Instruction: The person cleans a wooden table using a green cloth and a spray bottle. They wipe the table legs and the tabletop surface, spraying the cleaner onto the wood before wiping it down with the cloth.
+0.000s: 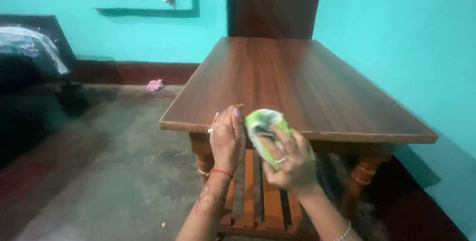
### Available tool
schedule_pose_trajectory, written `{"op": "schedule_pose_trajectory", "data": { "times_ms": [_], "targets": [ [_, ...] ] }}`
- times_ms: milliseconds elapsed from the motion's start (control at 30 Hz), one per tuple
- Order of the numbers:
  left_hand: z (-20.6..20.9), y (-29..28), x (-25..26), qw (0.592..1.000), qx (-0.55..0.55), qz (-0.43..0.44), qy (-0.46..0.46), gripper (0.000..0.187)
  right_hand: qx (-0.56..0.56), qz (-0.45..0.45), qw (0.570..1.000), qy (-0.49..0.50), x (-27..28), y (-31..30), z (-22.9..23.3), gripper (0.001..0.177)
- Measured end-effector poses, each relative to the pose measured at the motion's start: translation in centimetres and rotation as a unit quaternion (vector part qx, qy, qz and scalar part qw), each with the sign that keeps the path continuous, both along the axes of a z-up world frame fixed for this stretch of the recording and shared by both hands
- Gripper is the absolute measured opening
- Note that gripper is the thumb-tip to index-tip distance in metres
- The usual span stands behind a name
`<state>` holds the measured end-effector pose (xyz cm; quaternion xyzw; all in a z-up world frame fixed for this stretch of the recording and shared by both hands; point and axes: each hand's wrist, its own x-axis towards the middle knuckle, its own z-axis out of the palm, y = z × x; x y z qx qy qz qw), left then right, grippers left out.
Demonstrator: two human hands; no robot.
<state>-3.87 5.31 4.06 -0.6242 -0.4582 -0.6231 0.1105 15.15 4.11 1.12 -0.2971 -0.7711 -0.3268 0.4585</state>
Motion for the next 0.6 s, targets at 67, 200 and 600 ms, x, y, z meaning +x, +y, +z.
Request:
{"op": "schedule_pose_trajectory", "data": {
  "times_ms": [67,200,600],
  "targets": [
    [0.3,1.0,-0.4,0.997,0.068,0.011,0.040,0.037,0.036,-0.014,0.998,-0.054,-1.0,0.7,1.2,0.039],
    [-0.9,1.5,-0.6,0.996,0.026,0.036,0.082,0.034,0.054,-0.014,0.992,-0.114,-2.6,2.7,2.2,0.024],
    [-2.3,1.7,-1.2,0.988,0.037,0.056,0.140,0.034,0.147,-0.062,0.975,-0.158,-1.2,6.0,1.5,0.016]
  ]
}}
